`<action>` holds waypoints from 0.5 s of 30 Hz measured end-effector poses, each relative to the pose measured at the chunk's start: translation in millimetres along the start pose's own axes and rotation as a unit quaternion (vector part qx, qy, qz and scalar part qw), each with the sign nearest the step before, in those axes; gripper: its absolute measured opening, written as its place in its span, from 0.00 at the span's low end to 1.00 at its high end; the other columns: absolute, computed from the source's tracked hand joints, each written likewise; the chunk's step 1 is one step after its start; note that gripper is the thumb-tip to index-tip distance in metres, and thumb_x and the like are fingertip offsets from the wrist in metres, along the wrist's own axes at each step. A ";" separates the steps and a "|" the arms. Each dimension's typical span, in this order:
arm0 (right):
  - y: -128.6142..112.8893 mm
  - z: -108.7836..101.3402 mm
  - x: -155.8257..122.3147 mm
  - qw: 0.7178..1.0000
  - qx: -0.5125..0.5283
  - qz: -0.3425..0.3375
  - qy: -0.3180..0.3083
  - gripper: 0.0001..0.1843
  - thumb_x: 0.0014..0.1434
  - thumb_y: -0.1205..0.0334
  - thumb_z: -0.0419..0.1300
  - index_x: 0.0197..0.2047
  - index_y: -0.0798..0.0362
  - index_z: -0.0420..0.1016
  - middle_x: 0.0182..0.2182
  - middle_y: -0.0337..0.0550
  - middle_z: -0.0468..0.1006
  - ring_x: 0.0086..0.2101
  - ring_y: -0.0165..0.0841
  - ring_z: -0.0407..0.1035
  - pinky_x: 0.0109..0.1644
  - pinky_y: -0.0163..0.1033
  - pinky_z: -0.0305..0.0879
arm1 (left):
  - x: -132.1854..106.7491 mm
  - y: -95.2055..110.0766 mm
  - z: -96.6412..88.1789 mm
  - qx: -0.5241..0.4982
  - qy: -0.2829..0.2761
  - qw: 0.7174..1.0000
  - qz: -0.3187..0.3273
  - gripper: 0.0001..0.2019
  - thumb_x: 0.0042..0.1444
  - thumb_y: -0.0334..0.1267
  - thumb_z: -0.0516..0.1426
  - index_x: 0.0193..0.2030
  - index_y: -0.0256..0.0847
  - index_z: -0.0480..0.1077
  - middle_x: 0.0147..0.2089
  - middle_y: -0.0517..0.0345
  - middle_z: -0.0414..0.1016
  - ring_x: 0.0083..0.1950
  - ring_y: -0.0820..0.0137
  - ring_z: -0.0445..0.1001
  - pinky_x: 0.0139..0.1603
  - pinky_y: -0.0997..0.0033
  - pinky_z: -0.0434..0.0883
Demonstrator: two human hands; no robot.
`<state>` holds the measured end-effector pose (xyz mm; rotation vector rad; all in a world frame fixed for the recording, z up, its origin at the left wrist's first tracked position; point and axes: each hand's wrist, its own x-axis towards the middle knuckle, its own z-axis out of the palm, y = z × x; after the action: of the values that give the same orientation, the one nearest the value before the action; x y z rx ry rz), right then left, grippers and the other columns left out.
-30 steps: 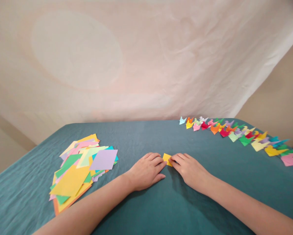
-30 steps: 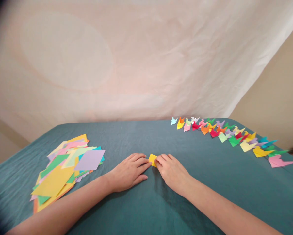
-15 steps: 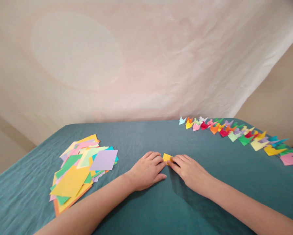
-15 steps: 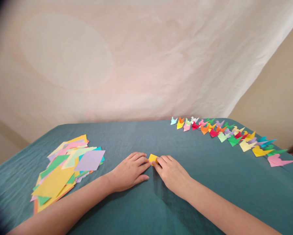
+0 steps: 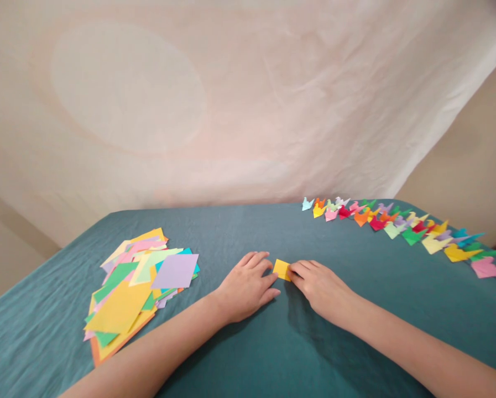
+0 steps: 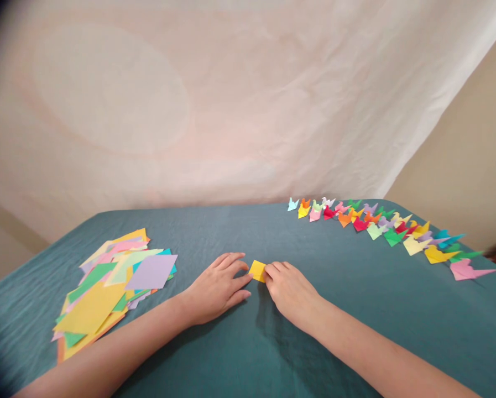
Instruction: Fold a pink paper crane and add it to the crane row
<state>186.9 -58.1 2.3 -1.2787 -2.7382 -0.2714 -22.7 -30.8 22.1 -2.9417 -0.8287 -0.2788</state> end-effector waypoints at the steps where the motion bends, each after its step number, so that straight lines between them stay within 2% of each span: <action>1: 0.5 -0.4 0.3 1.000 0.005 0.000 0.002 0.14 0.58 0.76 0.49 0.41 0.59 0.74 0.37 0.50 0.73 0.40 0.38 0.66 0.43 0.42 0.63 | -0.1 0.2 -0.7 0.000 0.000 1.000 -0.001 0.14 0.61 0.46 0.49 0.46 0.41 0.69 0.47 0.52 0.68 0.62 0.59 0.55 0.61 0.55 0.52; 10: 0.9 -1.1 1.1 1.000 0.014 0.006 -0.022 0.14 0.59 0.75 0.50 0.43 0.59 0.74 0.38 0.49 0.73 0.41 0.38 0.66 0.43 0.42 0.63 | -3.5 -0.6 -1.9 -0.016 0.011 1.000 0.012 0.13 0.61 0.40 0.49 0.47 0.37 0.69 0.47 0.50 0.69 0.61 0.60 0.55 0.62 0.56 0.52; 15: 0.6 -3.4 2.5 1.000 0.024 0.011 -0.014 0.14 0.58 0.76 0.50 0.43 0.59 0.74 0.38 0.49 0.73 0.41 0.38 0.66 0.44 0.42 0.63 | -7.0 -15.4 7.8 -0.070 0.036 0.997 0.024 0.13 0.62 0.35 0.47 0.45 0.38 0.70 0.45 0.52 0.71 0.55 0.63 0.64 0.56 0.60 0.60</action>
<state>185.9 -56.6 6.1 -1.3090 -2.7344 -0.1877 -35.4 -20.4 13.4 -3.0541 -0.7562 -0.4539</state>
